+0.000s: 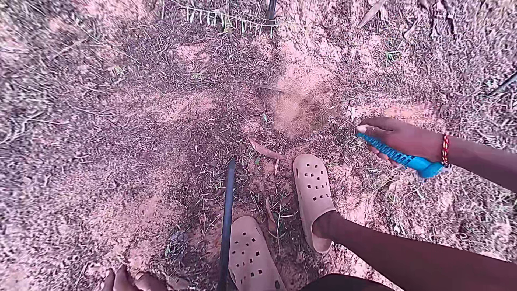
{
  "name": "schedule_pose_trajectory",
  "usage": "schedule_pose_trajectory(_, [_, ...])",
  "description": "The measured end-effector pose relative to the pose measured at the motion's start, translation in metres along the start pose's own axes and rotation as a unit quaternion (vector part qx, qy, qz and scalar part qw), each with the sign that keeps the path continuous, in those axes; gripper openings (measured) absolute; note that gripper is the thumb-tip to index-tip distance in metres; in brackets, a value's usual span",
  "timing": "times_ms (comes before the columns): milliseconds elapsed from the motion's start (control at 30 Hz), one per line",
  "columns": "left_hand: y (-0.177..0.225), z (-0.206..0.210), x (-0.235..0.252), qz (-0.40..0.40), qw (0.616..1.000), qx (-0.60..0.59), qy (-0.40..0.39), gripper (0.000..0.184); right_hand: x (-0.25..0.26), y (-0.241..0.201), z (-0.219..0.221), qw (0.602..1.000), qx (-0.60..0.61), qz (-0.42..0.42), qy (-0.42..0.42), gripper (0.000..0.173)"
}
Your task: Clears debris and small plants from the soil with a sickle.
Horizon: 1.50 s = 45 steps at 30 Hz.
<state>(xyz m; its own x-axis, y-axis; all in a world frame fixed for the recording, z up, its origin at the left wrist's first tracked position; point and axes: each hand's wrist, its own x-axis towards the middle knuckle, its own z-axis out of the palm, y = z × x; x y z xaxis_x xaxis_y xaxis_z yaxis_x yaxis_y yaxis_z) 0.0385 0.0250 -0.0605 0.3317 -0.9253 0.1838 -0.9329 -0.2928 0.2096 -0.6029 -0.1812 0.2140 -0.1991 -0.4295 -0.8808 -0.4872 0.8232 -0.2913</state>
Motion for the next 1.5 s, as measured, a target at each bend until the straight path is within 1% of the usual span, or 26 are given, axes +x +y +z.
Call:
schedule_pose_trajectory(67, [0.038,-0.030,0.014,-0.011,0.999,0.009,-0.034,0.057,0.002,-0.018,-0.001,0.999,0.040,-0.017,0.015,0.036])
schedule_pose_trajectory(133, [0.058,-0.047,0.023,-0.026,0.998,0.011,-0.057,0.059,0.008,-0.052,0.006,0.996,0.072,0.009,0.042,0.040])
schedule_pose_trajectory(167, [0.060,-0.047,0.024,-0.030,0.998,0.014,-0.050,0.059,0.015,-0.067,0.009,0.997,0.053,0.025,0.050,0.042])
schedule_pose_trajectory(233, [0.062,-0.049,0.024,-0.040,0.997,0.024,-0.057,0.058,0.027,-0.082,0.014,0.997,-0.059,0.031,0.039,0.043])
schedule_pose_trajectory(333, [0.067,-0.051,0.027,-0.047,0.996,0.026,-0.067,0.061,0.024,-0.077,0.021,0.981,-0.191,-0.001,-0.018,0.044])
schedule_pose_trajectory(433, [0.074,-0.058,0.024,-0.075,0.992,0.017,-0.103,0.065,0.000,-0.049,0.011,0.973,-0.219,-0.020,-0.072,0.037])
schedule_pose_trajectory(500, [0.066,-0.075,0.044,-0.048,0.984,0.013,-0.174,0.063,-0.018,-0.025,-0.001,0.985,-0.145,-0.025,-0.091,0.030])
schedule_pose_trajectory(567, [0.057,-0.105,0.089,0.030,0.969,0.022,-0.245,0.062,-0.037,0.007,-0.009,0.995,-0.003,-0.018,-0.101,0.026])
schedule_pose_trajectory(633, [0.050,-0.121,0.159,0.121,0.958,0.046,-0.256,0.060,-0.047,0.049,-0.014,0.988,0.127,-0.020,-0.084,0.030])
schedule_pose_trajectory(700, [0.058,-0.119,0.249,0.175,0.937,0.086,-0.289,0.055,-0.045,0.083,-0.009,0.975,0.218,-0.035,-0.039,0.029])
schedule_pose_trajectory(733, [0.080,-0.117,0.292,0.184,0.917,0.117,-0.334,0.051,-0.041,0.093,0.001,0.966,0.256,-0.032,-0.013,0.025])
schedule_pose_trajectory(767, [0.122,-0.117,0.330,0.177,0.891,0.145,-0.393,0.045,-0.035,0.094,0.015,0.957,0.291,-0.018,0.004,0.017])
schedule_pose_trajectory(800, [0.172,-0.112,0.358,0.184,0.860,0.199,-0.432,0.045,-0.028,0.087,0.033,0.948,0.319,0.004,0.009,0.014])
schedule_pose_trajectory(867, [0.263,-0.087,0.394,0.258,0.811,0.261,-0.456,0.050,-0.019,0.056,0.070,0.935,0.351,0.046,-0.025,0.010])
schedule_pose_trajectory(900, [0.290,-0.063,0.399,0.315,0.808,0.230,-0.442,0.050,-0.020,0.041,0.084,0.936,0.343,0.054,-0.056,0.010])
schedule_pose_trajectory(933, [0.311,-0.035,0.397,0.358,0.815,0.166,-0.425,0.048,-0.023,0.030,0.094,0.939,0.326,0.055,-0.091,0.013])
schedule_pose_trajectory(967, [0.337,-0.011,0.386,0.364,0.826,0.103,-0.417,0.048,-0.026,0.021,0.100,0.941,0.308,0.049,-0.128,0.016])
schedule_pose_trajectory(1033, [0.386,0.021,0.342,0.313,0.869,0.001,-0.384,0.052,-0.025,0.008,0.103,0.939,0.286,0.010,-0.190,0.021])
schedule_pose_trajectory(1100, [0.414,0.041,0.275,0.231,0.917,-0.065,-0.318,0.060,-0.026,0.012,0.103,0.935,0.289,-0.039,-0.203,0.026])
schedule_pose_trajectory(1167, [0.433,0.048,0.209,0.133,0.950,-0.109,-0.261,0.065,-0.024,0.026,0.097,0.941,0.302,-0.088,-0.125,0.030])
schedule_pose_trajectory(1233, [0.457,0.049,0.163,0.075,0.964,-0.142,-0.210,0.061,-0.023,0.045,0.089,0.942,0.319,-0.102,-0.010,0.036])
schedule_pose_trajectory(1300, [0.486,0.045,0.145,0.067,0.956,-0.159,-0.237,0.065,-0.021,0.066,0.080,0.929,0.354,-0.081,0.073,0.034])
schedule_pose_trajectory(1367, [0.511,0.044,0.138,0.130,0.939,-0.178,-0.263,0.066,-0.020,0.086,0.071,0.910,0.394,-0.051,0.119,0.031])
schedule_pose_trajectory(1400, [0.517,0.044,0.134,0.187,0.924,-0.182,-0.279,0.067,-0.020,0.094,0.068,0.900,0.415,-0.036,0.130,0.028])
schedule_pose_trajectory(1467, [0.515,0.042,0.127,0.359,0.867,-0.150,-0.312,0.072,-0.021,0.106,0.063,0.884,0.446,-0.015,0.139,0.020])
schedule_pose_trajectory(1500, [0.511,0.039,0.128,0.454,0.818,-0.109,-0.335,0.073,-0.021,0.111,0.063,0.880,0.453,-0.011,0.141,0.018])
